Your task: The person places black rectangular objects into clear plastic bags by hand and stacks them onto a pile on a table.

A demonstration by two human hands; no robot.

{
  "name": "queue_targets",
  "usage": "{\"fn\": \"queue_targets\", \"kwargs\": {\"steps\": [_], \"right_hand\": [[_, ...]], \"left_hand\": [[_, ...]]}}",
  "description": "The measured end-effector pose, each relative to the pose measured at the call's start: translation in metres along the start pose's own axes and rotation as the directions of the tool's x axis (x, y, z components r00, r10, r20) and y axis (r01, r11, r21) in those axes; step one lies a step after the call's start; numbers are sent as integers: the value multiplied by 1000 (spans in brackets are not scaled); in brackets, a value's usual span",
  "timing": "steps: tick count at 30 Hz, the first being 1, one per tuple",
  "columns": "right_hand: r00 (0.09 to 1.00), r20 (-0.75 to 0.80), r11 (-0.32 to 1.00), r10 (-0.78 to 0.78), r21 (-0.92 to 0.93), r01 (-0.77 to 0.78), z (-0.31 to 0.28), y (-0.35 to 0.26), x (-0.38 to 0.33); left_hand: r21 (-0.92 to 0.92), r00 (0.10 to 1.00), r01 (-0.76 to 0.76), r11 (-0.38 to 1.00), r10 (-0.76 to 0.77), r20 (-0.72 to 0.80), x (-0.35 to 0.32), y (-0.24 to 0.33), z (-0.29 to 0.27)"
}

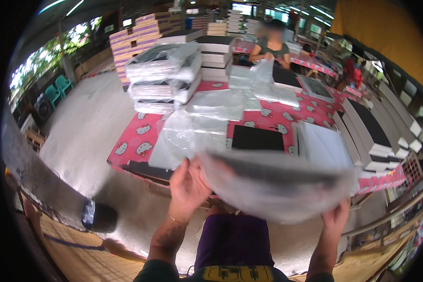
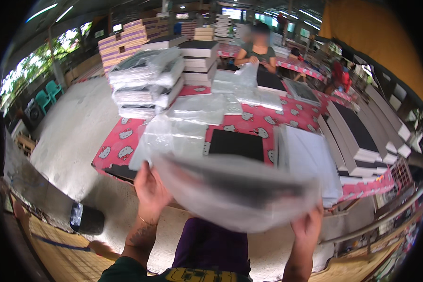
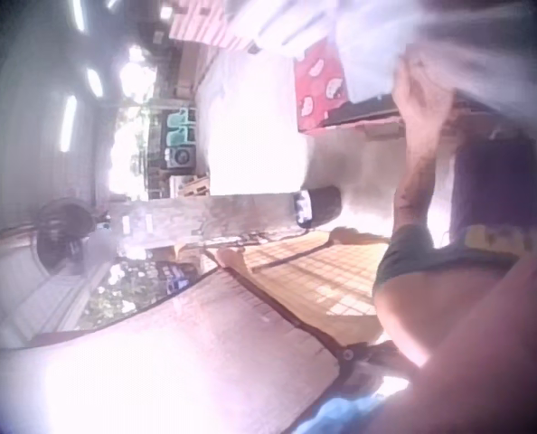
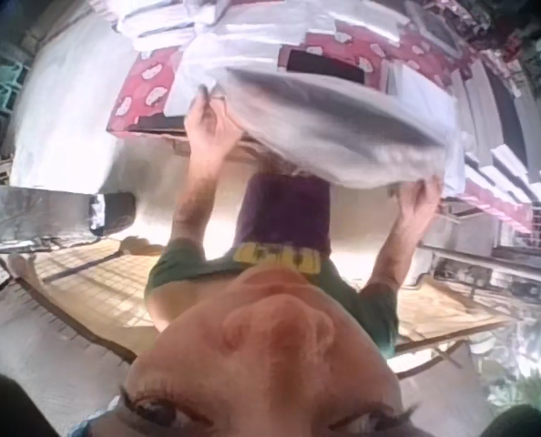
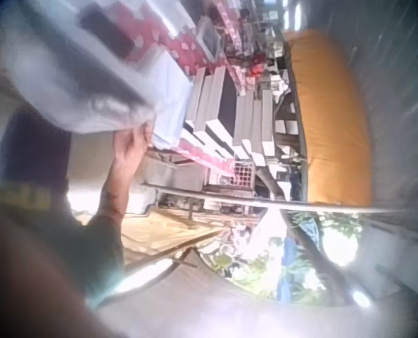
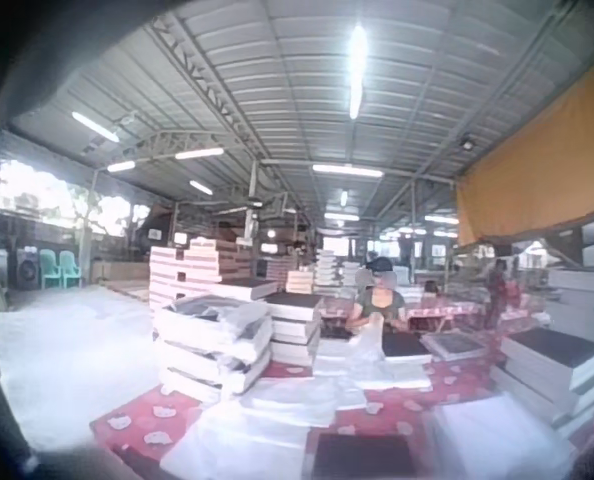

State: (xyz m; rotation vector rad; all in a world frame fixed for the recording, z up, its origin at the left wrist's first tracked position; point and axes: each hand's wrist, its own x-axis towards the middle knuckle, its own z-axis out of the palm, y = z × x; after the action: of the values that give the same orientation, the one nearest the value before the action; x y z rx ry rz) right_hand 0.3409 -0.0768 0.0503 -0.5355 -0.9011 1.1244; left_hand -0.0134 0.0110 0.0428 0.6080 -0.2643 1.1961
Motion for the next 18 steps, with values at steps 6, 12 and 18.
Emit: {"fn": "queue_targets", "kwargs": {"steps": [6,12,18], "right_hand": [[991,-130,981,30,194,-4,-1,46,93],[927,-216,854,306,492,-167,-68,141,84],[860,-298,870,414,407,-277,-106,188,53]], "left_hand": [[388,941,-31,921,158,-300,74,-9,-35],[288,806,138,948,61,-588,49,-23,-126],[394,821,312,864,-37,-570,-12,-20,-243]]}}
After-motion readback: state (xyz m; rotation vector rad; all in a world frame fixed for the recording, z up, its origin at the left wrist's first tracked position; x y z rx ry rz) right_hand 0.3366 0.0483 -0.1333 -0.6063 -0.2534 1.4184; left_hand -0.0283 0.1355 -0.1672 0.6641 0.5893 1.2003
